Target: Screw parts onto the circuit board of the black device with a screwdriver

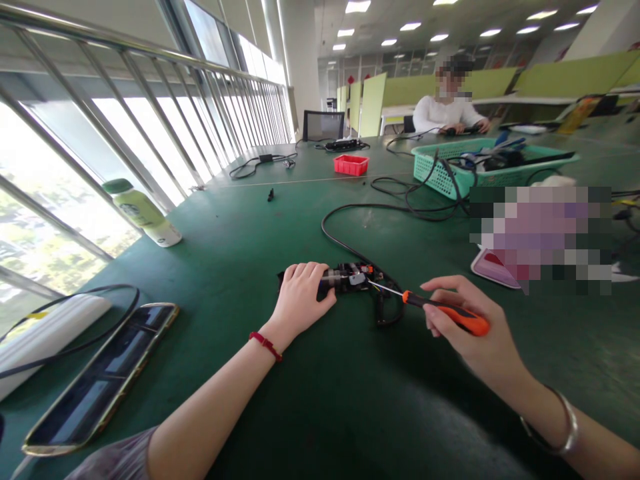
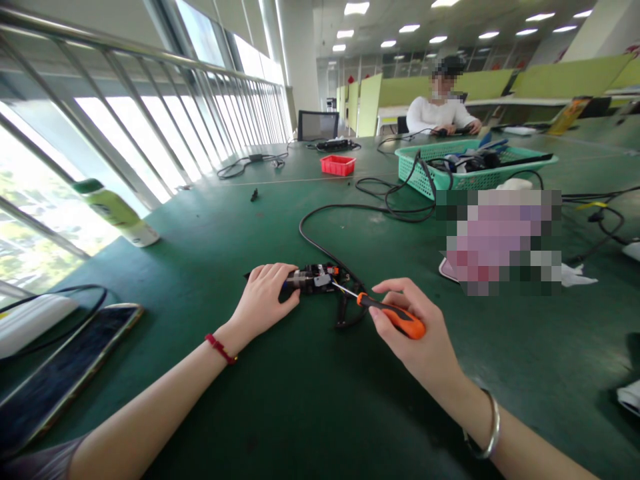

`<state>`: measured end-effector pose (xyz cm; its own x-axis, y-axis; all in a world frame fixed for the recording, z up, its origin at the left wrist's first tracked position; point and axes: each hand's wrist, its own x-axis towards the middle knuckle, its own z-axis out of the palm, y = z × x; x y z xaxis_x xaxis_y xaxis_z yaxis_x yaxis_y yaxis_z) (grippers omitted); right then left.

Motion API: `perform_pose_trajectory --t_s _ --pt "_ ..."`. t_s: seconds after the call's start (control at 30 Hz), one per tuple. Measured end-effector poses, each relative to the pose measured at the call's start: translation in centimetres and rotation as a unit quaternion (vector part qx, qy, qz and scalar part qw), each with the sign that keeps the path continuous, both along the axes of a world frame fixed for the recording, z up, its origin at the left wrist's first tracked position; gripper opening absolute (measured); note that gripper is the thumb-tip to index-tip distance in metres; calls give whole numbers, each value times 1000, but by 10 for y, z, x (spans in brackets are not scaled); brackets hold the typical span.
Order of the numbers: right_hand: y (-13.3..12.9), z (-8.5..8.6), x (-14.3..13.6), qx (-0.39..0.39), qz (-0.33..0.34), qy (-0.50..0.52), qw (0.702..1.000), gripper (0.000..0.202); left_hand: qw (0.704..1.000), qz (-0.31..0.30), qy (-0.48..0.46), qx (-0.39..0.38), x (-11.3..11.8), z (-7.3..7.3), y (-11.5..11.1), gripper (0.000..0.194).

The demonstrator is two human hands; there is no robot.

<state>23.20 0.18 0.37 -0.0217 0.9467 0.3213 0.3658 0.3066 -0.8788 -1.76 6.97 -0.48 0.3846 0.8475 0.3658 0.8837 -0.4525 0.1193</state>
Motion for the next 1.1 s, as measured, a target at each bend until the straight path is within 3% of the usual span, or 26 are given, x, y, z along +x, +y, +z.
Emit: perform_pose_trajectory --t_s 0.13,0.43,0.67,0.8,0.93,1.1 --pt "3 0 -1 54 -9 48 997 40 1000 2 3 -1 0 0 0 29" --pt "-2 1 0 -24 31 -15 999 24 1000 3 8 1 1 -2 1 29" --pt "2 1 -2 70 -25 -5 997 32 1000 0 3 1 0 -1 1 28" --pt "0 3 -1 0 35 -10 999 26 1000 2 2 1 0 -1 1 29" --pt "-2 1 0 -34 42 -15 998 21 1000 1 0 2 0 -2 1 29" --pt "2 -2 -2 63 -20 20 998 30 1000 -1 1 0 -1 -3 1 29"
